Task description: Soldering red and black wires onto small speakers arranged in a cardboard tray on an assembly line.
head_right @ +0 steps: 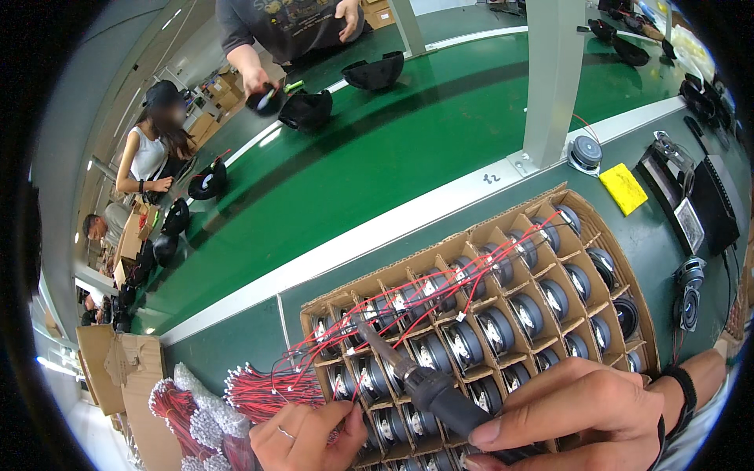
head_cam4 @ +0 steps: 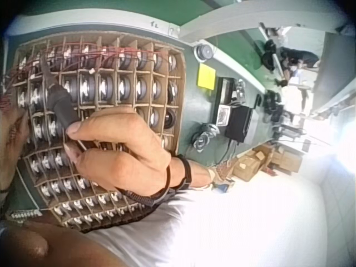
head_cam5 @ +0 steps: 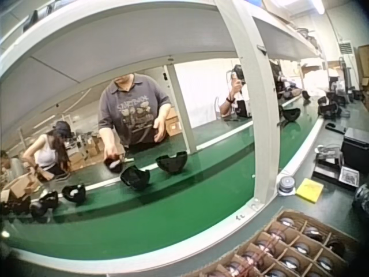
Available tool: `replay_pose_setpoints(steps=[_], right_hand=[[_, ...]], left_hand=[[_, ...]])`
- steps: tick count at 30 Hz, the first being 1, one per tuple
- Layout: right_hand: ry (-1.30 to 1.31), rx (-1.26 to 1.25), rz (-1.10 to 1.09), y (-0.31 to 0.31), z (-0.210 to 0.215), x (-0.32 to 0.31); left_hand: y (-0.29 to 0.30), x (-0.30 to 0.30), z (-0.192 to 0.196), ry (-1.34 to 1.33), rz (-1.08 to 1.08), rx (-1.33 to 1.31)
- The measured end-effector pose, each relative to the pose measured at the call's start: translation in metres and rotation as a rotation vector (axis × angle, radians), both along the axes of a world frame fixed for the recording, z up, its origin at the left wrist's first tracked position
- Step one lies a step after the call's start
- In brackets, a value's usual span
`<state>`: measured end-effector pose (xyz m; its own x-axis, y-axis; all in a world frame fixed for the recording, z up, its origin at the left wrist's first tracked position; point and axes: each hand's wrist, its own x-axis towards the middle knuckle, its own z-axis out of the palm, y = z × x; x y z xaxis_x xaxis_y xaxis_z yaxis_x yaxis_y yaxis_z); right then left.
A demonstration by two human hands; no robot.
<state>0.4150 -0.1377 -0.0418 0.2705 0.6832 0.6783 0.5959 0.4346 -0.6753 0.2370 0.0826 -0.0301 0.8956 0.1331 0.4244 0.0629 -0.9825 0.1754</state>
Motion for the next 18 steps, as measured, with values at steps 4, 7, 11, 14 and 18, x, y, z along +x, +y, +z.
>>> replay_pose_setpoints(steps=[4, 7, 11, 14, 18], right_hand=[[-0.007, 0.010, -0.021, 0.0017, 0.0024, -0.0003], [0.002, -0.004, -0.011, -0.0019, 0.0044, -0.0003], [0.000, -0.005, -0.008, -0.0013, 0.0032, 0.0004], [0.004, -0.024, 0.014, -0.0010, 0.0033, 0.0003], [-0.053, -0.033, -0.121, 0.0024, 0.0091, -0.0036]], left_hand=[[0.0001, 0.0007, 0.0001, 0.002, 0.009, -0.010], [-0.0004, 0.0005, 0.0018, 0.020, -0.009, -0.002], [0.0017, 0.0017, -0.0006, 0.010, 0.005, -0.018], [0.0028, 0.0014, -0.0008, 0.013, 0.007, -0.022], [0.0047, 0.0017, 0.0028, 0.039, 0.051, -0.041]])
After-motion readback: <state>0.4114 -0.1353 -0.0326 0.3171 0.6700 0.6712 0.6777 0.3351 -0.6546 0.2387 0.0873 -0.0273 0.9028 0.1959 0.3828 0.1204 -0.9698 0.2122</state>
